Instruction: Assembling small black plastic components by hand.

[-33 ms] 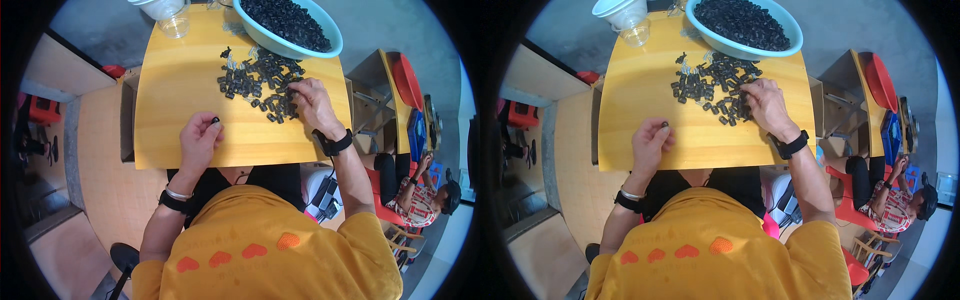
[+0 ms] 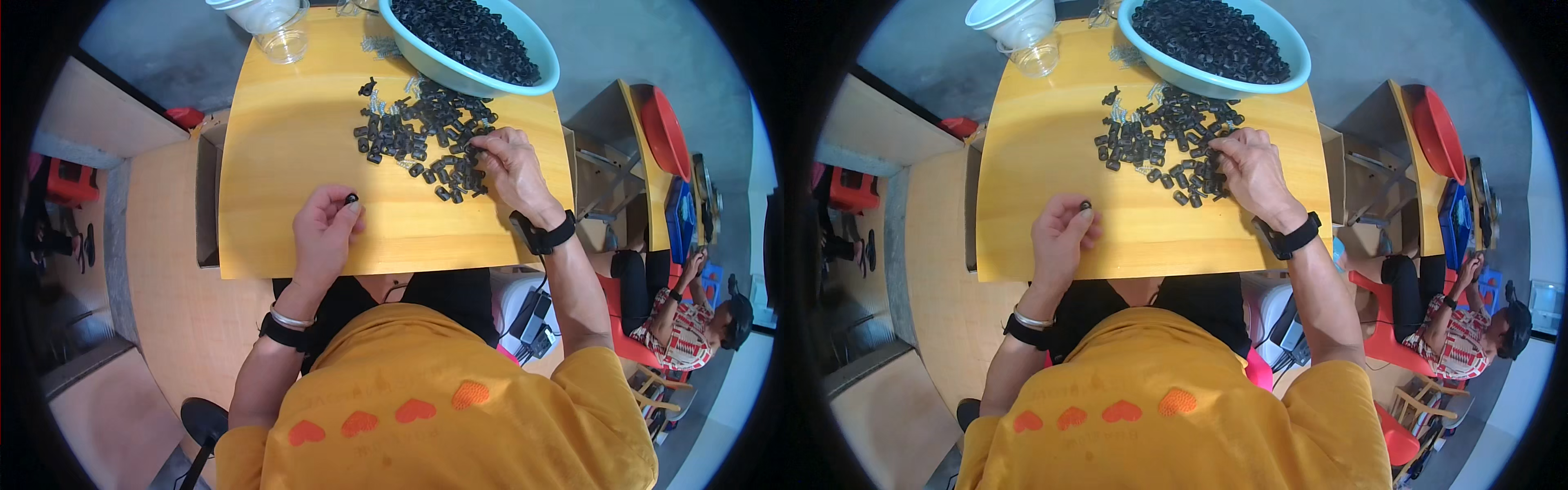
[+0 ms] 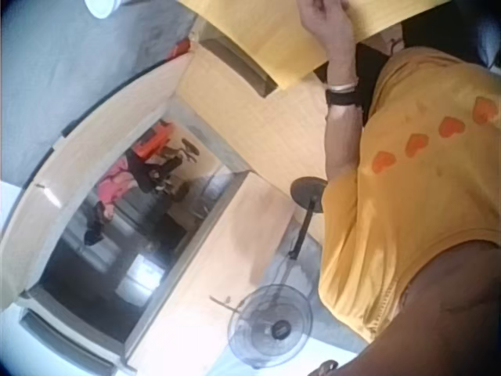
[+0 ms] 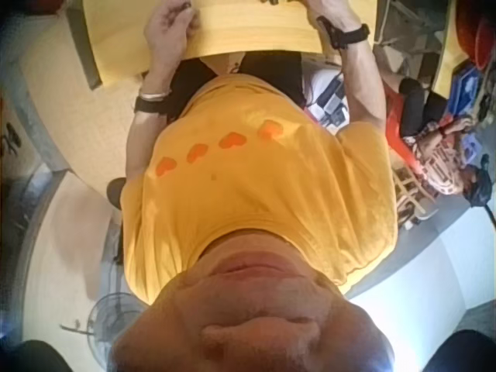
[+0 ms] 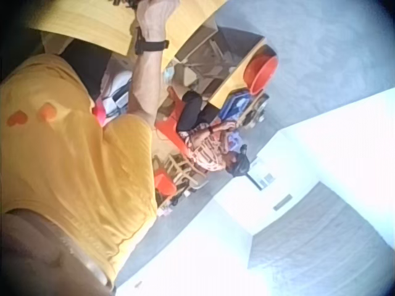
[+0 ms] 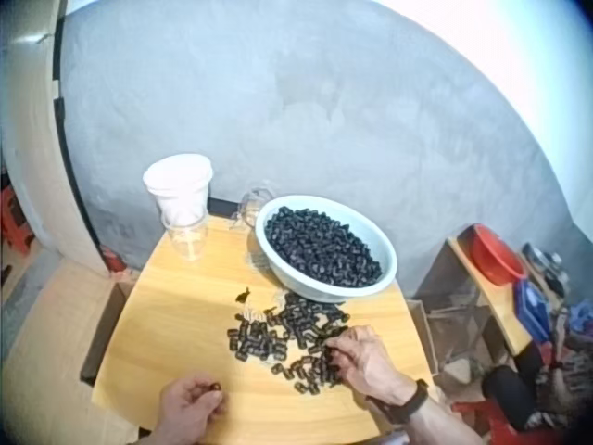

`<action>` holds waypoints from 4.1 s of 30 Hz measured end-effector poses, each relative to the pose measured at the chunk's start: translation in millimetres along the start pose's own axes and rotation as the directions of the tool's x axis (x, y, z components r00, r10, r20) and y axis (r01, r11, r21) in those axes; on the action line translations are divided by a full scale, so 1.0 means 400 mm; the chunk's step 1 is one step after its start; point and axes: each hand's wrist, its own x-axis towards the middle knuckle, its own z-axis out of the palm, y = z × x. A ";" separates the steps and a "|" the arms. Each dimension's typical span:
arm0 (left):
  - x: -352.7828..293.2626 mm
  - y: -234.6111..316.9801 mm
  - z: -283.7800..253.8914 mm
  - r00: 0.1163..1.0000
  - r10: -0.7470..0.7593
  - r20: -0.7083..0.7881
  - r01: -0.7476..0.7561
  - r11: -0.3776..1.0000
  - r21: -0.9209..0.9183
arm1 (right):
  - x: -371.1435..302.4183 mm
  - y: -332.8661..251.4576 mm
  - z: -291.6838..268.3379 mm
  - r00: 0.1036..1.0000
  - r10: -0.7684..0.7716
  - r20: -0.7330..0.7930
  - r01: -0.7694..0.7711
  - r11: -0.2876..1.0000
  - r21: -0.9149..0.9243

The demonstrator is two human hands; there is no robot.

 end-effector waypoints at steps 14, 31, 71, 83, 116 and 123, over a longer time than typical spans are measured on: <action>-0.013 -0.022 -0.001 0.996 0.082 0.021 -0.081 0.996 -0.030 | 0.086 -0.046 0.029 0.974 -0.163 0.160 0.199 0.948 -0.248; -0.016 -0.019 -0.008 0.995 0.087 0.058 -0.081 0.991 -0.105 | 0.127 -0.105 0.040 0.923 -0.319 0.217 0.353 0.924 -0.146; -0.016 -0.034 -0.034 0.983 0.123 0.134 -0.108 0.987 -0.118 | 0.208 -0.099 0.105 0.983 -0.090 0.158 0.136 0.941 -0.310; -0.002 -0.030 -0.032 0.991 0.103 0.085 -0.096 0.992 -0.085 | 0.129 -0.170 0.010 0.939 0.208 0.274 -0.344 0.527 0.777; -0.080 0.104 -0.002 0.977 0.046 0.209 0.020 0.953 -0.304 | -0.003 -0.348 0.106 0.995 0.071 -0.069 0.023 0.514 0.858; -0.082 0.106 -0.002 0.978 0.033 0.205 0.029 0.956 -0.292 | -0.012 -0.351 0.115 0.990 0.095 -0.101 0.027 0.581 0.813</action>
